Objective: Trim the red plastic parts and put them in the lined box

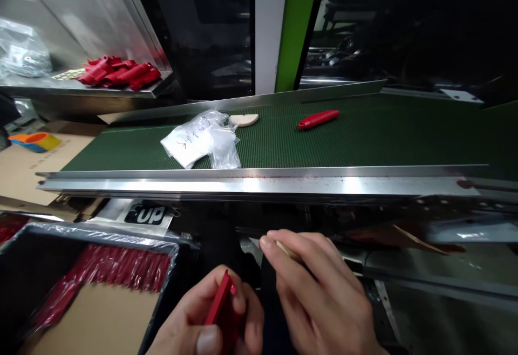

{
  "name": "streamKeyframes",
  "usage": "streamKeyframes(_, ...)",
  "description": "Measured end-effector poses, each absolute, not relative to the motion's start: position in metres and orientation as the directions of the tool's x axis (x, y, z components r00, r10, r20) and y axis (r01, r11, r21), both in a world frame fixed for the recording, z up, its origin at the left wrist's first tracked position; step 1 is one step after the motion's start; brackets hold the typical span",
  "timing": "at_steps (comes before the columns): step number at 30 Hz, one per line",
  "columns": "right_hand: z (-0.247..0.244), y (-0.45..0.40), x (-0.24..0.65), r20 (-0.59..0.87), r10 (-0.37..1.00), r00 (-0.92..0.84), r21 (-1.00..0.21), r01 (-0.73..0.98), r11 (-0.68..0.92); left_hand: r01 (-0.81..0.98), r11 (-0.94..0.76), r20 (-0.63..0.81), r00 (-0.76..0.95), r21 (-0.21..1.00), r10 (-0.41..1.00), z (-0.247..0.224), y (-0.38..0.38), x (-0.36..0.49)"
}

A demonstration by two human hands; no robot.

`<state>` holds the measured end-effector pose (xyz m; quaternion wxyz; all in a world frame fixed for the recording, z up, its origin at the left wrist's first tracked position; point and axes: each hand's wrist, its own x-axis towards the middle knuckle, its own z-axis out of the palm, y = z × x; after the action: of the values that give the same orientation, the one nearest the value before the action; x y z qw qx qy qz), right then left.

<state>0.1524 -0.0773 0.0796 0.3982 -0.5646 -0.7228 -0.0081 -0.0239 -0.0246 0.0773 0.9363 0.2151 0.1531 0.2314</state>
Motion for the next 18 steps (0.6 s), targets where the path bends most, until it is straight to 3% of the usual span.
streamKeyframes(3,0.080,-0.081,0.147,0.575,0.818,-0.026,-0.479,0.800,0.363,-0.346,0.830,-0.288,0.820,0.438,0.494,0.087,-0.023,-0.027)
streamKeyframes(8,0.076,-0.089,0.149,0.587,0.799,-0.127,-0.383,0.826,0.413,-0.322,0.866,-0.468,0.740,0.384,0.483,0.098,-0.022,-0.030)
streamKeyframes(18,0.069,-0.090,0.157,0.555,0.802,-0.220,-0.350,0.812,0.466,-0.374,0.838,-0.379,0.765,0.397,0.521,0.094,-0.030,-0.028)
